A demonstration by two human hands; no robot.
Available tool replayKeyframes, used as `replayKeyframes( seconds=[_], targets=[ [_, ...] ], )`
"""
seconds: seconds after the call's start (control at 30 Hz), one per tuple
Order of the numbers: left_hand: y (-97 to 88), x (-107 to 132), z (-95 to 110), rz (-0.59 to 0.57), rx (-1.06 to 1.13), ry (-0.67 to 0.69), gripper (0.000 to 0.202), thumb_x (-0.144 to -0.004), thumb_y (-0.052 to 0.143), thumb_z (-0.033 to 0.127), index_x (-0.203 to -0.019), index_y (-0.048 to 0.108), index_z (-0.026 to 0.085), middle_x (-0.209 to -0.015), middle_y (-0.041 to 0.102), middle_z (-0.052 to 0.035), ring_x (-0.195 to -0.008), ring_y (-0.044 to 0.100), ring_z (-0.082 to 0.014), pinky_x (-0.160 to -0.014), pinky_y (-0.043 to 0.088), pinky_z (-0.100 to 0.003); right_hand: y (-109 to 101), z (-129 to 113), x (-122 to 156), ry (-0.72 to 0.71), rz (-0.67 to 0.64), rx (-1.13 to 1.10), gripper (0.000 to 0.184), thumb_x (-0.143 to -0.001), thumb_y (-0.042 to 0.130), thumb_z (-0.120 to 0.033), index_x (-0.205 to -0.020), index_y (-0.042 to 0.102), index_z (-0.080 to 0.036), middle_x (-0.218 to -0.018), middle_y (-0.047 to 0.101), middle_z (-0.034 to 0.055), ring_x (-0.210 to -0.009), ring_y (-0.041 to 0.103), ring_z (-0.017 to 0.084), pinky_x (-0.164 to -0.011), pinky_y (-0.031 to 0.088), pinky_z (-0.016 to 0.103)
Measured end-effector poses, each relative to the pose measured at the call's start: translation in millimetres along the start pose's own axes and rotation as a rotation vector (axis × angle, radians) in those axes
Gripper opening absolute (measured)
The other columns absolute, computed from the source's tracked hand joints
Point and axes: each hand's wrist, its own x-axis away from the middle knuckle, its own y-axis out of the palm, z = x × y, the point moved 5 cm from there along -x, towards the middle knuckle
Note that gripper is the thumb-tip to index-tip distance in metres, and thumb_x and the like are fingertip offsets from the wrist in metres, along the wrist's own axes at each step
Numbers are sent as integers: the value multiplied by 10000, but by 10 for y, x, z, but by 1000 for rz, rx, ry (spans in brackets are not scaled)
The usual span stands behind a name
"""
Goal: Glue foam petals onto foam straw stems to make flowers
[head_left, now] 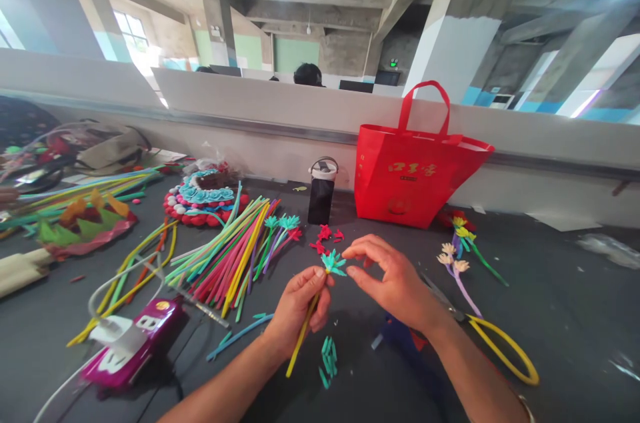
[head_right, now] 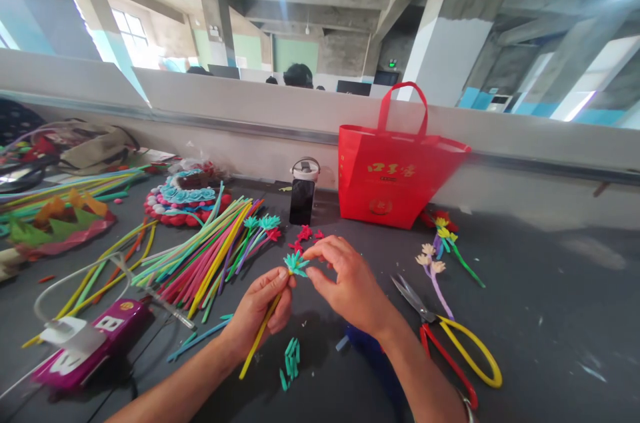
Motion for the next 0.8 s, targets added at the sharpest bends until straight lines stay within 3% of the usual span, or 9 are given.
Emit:
replayKeyframes(
  seconds=[0.13, 0.37, 0.5, 0.7, 0.8],
  targets=[
    [-4, 6, -7, 1, 0, -6, 247, -890, 554, 390, -812, 571, 156, -386, 451, 69, -281, 252, -51, -312, 254, -168, 122, 7, 3, -88, -24, 125, 279, -831, 600, -72, -1042, 624, -252, -1036, 611, 31, -1024, 570, 186, -910, 462, 329],
    [0, 12, -27, -23, -14, -35, 256, -874, 569, 405, -806, 571, 158, -385, 461, 63, -276, 256, -56, -308, 249, -177, 141, 21, -1, -152, 21, 238, 97, -905, 578, -155, -903, 640, -230, -924, 622, 35, -903, 582, 185, -817, 475, 317],
    [19, 13, -11, -5, -23, -36, 264, -861, 582, 416, -805, 568, 158, -384, 456, 65, -278, 246, -54, -308, 239, -177, -19, 55, 2, -150, 81, 248, 85, -937, 554, -204, -876, 614, -210, -906, 629, 36, -877, 582, 180, -809, 457, 307],
    [12, 1, -13, -9, 3, -22, 251, -868, 577, 397, -797, 569, 156, -382, 448, 66, -278, 235, -51, -301, 242, -172, -455, 125, 52, -69, 359, 224, 83, -935, 570, -264, -875, 594, -212, -873, 624, 15, -842, 596, 165, -784, 445, 268],
    [-2, -9, -24, -18, 21, -20, 241, -881, 561, 383, -807, 574, 154, -396, 459, 62, -278, 244, -51, -299, 254, -171, -510, 166, 49, -23, 387, 208, 105, -943, 556, -274, -875, 606, -213, -865, 635, 9, -831, 605, 160, -779, 441, 255]
  ],
)
